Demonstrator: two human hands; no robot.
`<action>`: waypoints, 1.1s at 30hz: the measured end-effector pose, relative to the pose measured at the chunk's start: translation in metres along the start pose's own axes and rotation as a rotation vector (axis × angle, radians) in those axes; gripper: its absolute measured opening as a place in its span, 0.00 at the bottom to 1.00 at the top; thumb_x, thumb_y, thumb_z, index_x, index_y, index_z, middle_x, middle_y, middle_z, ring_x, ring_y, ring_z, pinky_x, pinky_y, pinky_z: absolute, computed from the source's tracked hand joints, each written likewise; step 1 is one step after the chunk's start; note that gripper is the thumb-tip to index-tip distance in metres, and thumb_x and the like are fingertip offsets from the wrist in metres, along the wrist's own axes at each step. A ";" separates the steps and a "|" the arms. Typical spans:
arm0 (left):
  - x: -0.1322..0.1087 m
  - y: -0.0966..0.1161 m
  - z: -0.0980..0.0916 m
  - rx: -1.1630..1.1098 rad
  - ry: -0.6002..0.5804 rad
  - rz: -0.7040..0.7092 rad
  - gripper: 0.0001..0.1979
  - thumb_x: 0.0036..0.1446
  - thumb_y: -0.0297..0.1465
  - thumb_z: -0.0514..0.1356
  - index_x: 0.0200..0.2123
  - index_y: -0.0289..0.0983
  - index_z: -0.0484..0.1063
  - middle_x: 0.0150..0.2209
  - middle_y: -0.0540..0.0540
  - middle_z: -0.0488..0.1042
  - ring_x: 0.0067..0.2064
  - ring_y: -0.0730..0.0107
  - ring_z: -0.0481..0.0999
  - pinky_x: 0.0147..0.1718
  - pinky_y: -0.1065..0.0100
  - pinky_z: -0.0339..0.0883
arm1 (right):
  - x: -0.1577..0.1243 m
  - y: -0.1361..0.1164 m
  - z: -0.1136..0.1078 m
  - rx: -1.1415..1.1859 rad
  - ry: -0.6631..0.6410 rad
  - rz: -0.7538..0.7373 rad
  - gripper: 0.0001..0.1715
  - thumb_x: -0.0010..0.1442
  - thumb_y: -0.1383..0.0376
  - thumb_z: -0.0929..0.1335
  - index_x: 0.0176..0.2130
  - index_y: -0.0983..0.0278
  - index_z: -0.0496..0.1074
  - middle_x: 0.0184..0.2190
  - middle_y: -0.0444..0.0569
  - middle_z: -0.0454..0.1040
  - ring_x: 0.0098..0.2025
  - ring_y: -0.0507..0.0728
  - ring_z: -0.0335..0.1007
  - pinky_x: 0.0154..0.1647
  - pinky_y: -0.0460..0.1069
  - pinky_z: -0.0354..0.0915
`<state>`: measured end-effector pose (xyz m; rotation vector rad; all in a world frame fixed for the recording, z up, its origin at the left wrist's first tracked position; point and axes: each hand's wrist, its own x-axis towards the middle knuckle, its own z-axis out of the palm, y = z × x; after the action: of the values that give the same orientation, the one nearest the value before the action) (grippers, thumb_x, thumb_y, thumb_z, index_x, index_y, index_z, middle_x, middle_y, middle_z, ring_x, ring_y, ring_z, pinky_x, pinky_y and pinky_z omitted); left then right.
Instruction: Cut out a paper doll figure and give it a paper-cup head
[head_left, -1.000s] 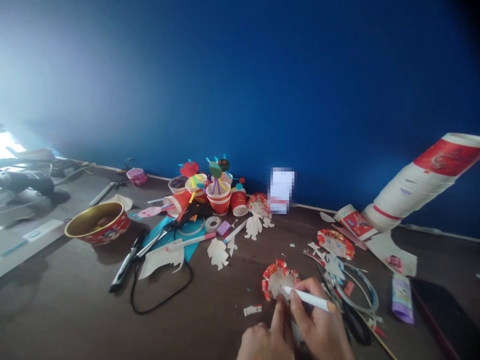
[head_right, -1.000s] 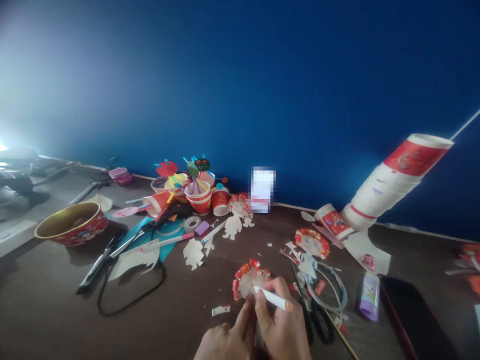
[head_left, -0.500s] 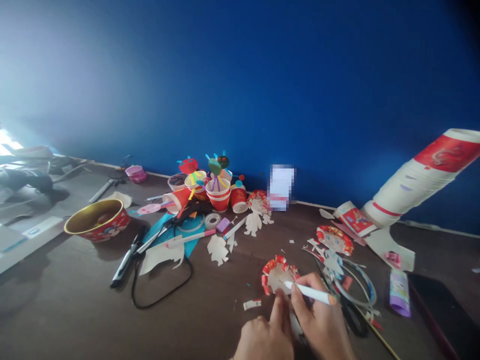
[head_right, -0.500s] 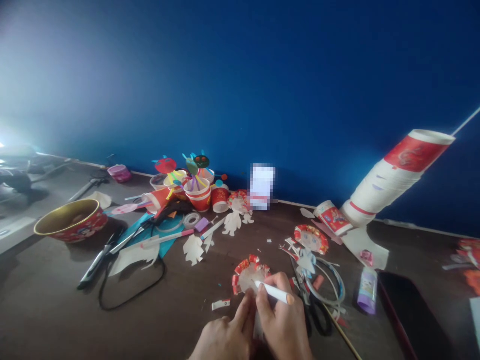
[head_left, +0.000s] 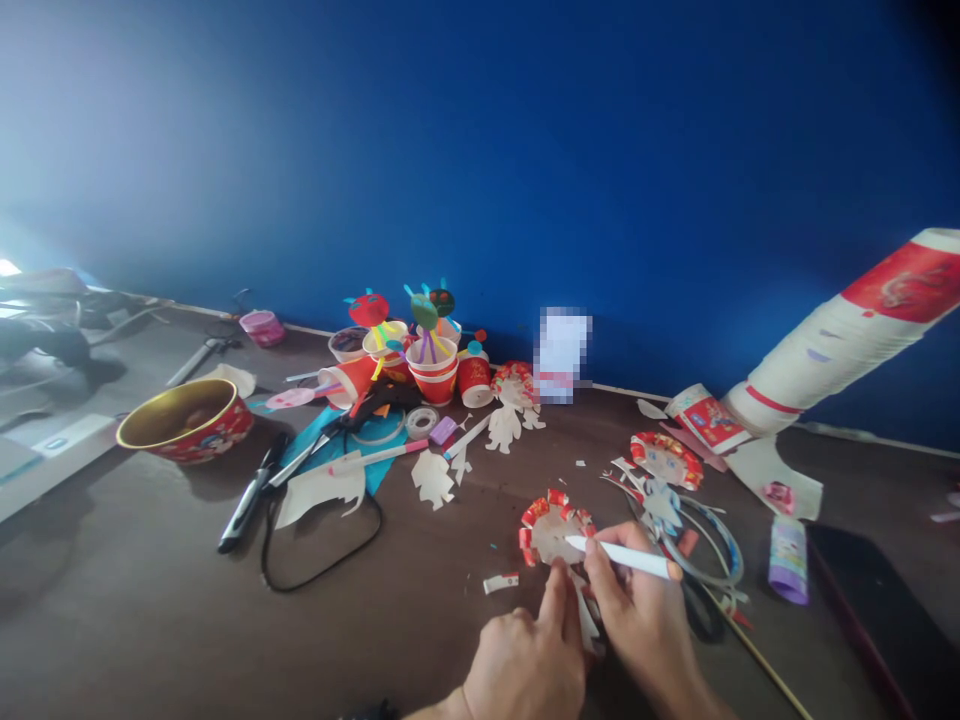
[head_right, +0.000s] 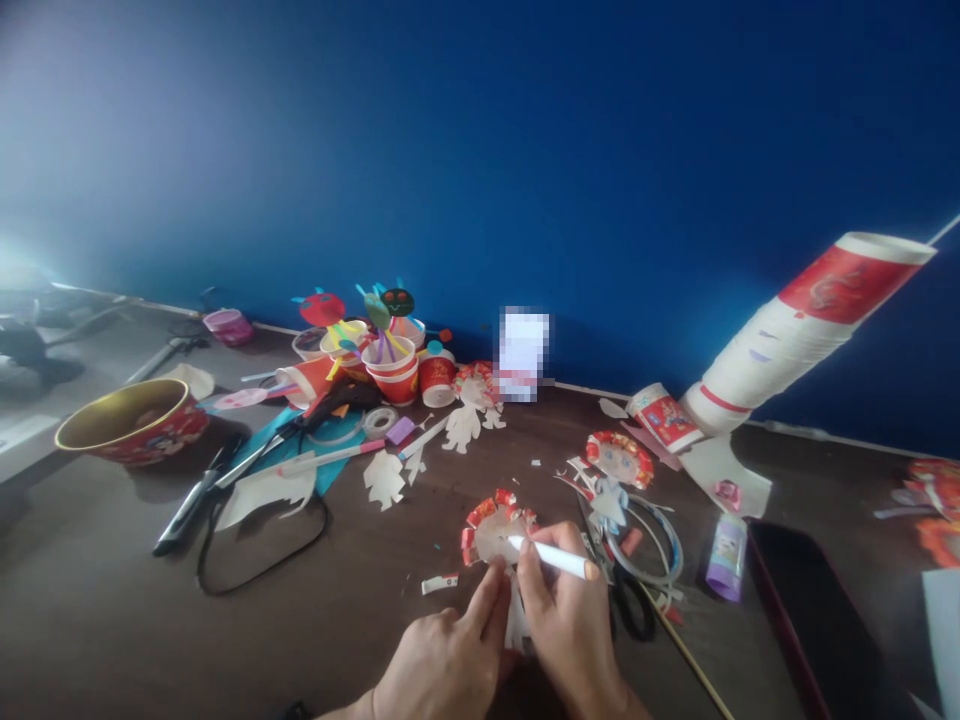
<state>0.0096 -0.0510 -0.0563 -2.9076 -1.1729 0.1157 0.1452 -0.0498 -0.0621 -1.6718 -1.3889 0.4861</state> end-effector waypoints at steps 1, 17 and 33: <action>0.000 0.001 0.001 -0.001 0.004 -0.003 0.25 0.56 0.37 0.50 0.55 0.33 0.58 0.52 0.28 0.62 0.24 0.69 0.75 0.18 0.72 0.67 | 0.000 0.000 0.000 0.001 0.000 0.000 0.10 0.58 0.58 0.61 0.29 0.62 0.61 0.16 0.44 0.69 0.17 0.54 0.69 0.16 0.45 0.65; -0.002 0.006 0.010 0.054 0.079 -0.057 0.24 0.54 0.37 0.52 0.53 0.34 0.61 0.51 0.29 0.65 0.23 0.69 0.74 0.17 0.71 0.66 | 0.000 -0.005 -0.002 -0.134 -0.050 -0.083 0.11 0.57 0.59 0.61 0.27 0.61 0.61 0.15 0.42 0.66 0.16 0.53 0.64 0.15 0.45 0.59; -0.002 0.005 0.011 0.053 0.095 -0.044 0.24 0.55 0.38 0.50 0.53 0.34 0.61 0.48 0.26 0.66 0.21 0.70 0.73 0.16 0.71 0.64 | 0.001 -0.007 -0.002 -0.119 -0.077 -0.072 0.10 0.57 0.60 0.61 0.27 0.61 0.61 0.14 0.41 0.65 0.15 0.53 0.63 0.15 0.44 0.59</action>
<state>0.0110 -0.0562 -0.0676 -2.8059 -1.1988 0.0086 0.1431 -0.0501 -0.0556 -1.7062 -1.5551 0.4385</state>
